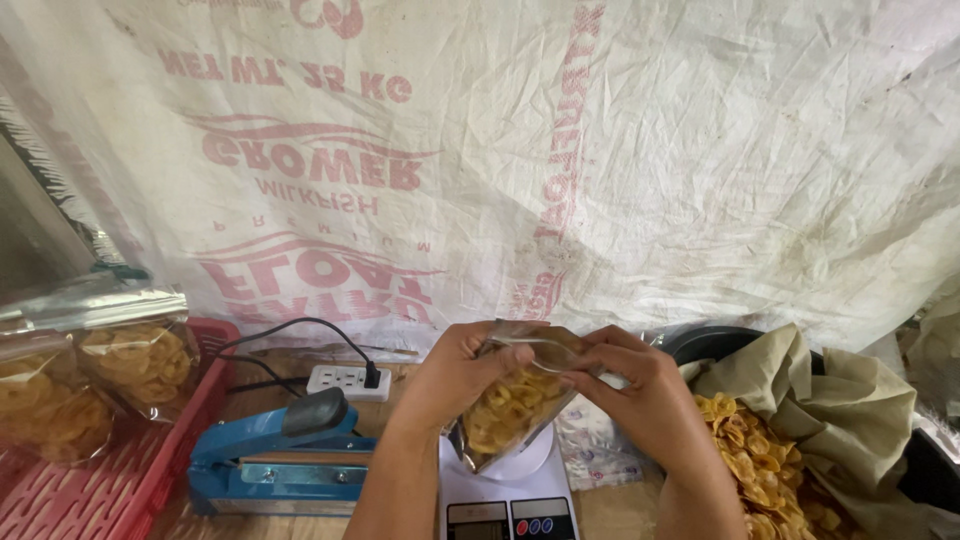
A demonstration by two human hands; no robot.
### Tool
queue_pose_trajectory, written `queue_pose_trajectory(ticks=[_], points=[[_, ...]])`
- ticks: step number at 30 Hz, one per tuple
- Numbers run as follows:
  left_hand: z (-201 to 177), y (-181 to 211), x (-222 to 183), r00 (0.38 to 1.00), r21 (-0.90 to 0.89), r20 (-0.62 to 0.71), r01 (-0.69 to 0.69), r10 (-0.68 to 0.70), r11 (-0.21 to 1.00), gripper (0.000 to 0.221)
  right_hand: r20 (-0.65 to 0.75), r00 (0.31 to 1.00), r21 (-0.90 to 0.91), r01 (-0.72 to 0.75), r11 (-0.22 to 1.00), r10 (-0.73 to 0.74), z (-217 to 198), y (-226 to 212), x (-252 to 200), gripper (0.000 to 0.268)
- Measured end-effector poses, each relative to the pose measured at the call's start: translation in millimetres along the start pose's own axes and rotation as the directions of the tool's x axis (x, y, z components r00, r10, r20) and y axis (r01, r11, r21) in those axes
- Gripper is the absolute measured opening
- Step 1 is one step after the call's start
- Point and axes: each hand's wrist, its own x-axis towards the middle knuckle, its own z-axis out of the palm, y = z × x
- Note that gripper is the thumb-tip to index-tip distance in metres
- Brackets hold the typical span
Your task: The person fills a clear plastic bag with chips from a bowl by hand, weighs the bag on a digital scale, and then handles a silver foil bag, placing it on the scale to check its weight.
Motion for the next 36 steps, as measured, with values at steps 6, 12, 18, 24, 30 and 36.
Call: queue_pose_trajectory(ticks=[6,12,18,24,30,36], points=[[-5.2,3.1,4.4,0.998,0.114,-0.015,-0.055,0.057,0.992,0.059,-0.032,0.995,-0.043,-0.101,0.994,0.099,11.8,-7.0,5.7,0.016],[-8.9,-3.2,8.3,0.994,0.137,-0.055,-0.087,0.096,0.987,0.054,-0.028,0.994,0.032,-0.108,0.994,0.109,18.8,-5.0,10.8,0.021],[-13.8,-5.3,8.8,0.994,0.092,-0.048,-0.094,0.099,0.991,0.054,-0.016,0.987,0.041,-0.157,0.987,0.158,16.2,3.5,10.4,0.027],[-13.3,-2.1,6.6,0.992,0.133,-0.087,-0.081,0.093,0.988,0.047,-0.030,0.960,0.010,-0.279,0.960,0.279,15.7,-2.1,15.4,0.061],[-10.6,8.4,3.0,0.988,0.219,-0.140,-0.029,0.061,0.975,0.049,0.027,0.974,0.134,-0.227,0.965,0.225,19.6,3.6,15.3,0.051],[-26.2,9.9,-4.0,0.998,0.118,-0.008,-0.064,0.065,0.991,0.064,0.001,0.990,0.334,-0.131,0.934,0.139,24.8,24.6,18.4,0.038]])
